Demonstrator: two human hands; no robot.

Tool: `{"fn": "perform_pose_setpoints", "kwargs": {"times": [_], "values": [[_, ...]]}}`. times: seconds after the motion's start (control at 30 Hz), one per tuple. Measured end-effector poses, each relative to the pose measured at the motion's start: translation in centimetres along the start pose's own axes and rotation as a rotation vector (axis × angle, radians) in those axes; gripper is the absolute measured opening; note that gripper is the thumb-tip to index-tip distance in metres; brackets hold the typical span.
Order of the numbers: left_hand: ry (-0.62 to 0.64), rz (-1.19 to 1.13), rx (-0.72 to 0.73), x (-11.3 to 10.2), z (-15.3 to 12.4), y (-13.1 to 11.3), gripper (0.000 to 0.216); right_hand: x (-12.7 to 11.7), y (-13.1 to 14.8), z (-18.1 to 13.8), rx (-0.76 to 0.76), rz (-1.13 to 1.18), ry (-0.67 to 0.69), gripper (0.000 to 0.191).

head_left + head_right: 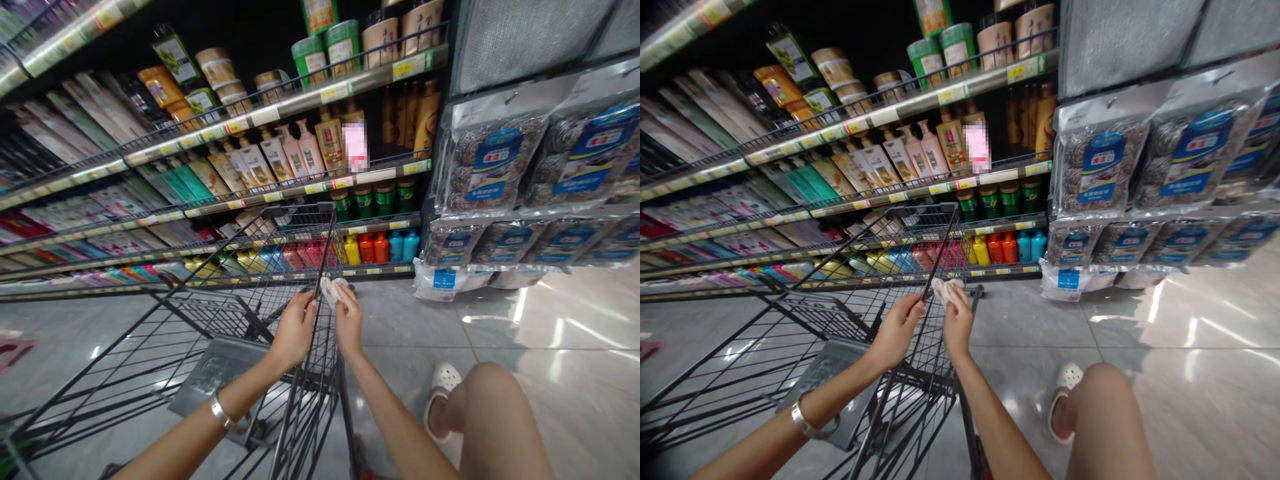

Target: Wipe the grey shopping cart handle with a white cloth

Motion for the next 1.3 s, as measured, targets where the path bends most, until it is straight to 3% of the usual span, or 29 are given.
{"fn": "perform_pose_setpoints", "kwargs": {"times": [0.1, 0.27, 0.43, 0.77, 0.87, 1.0, 1.1, 1.2, 1.3], "values": [[-0.001, -0.021, 0.014, 0.0, 0.0, 0.0, 0.045, 1.5, 0.3, -1.3, -0.076, 0.002, 0.079, 0.038], [0.034, 0.045, 0.138, 0.0, 0.0, -1.6, 0.039, 0.2, -0.7, -3.8, -0.119, -0.029, 0.101, 0.039], [0.044, 0.06, 0.142, 0.0, 0.1, -1.7, 0.038, -1.3, -1.8, -6.7, -0.05, -0.059, 0.131, 0.044], [0.046, 0.061, 0.146, 0.1, 0.0, -1.8, 0.038, -4.1, -0.8, -14.2, 0.14, -0.051, 0.23, 0.043], [0.042, 0.059, 0.15, 0.1, 0.0, -1.7, 0.038, -4.5, -0.9, -12.7, 0.195, -0.013, 0.239, 0.04], [0.029, 0.074, 0.159, 0.1, 0.1, -1.6, 0.039, -5.8, -1.1, -6.3, 0.138, -0.052, 0.001, 0.031], [-0.001, 0.098, 0.125, -0.1, 0.1, -1.1, 0.042, -4.7, -1.8, -1.9, 0.051, -0.124, -0.094, 0.035], [-0.002, 0.112, 0.115, 0.0, 0.1, -0.9, 0.043, -2.1, -3.3, 0.3, -0.015, -0.173, -0.051, 0.04], [0.007, 0.11, 0.134, 0.0, 0.0, -1.1, 0.041, 0.7, -5.1, 0.1, -0.044, -0.154, 0.113, 0.04]]}}
Point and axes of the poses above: each hand's wrist, its own z-axis towards the middle knuckle, its own x-axis out of the palm, y = z × x, the point moved 10 cm from there along z, towards the middle knuckle, and after that the axes turned 8 degrees about -y, right-handed, at the moved point
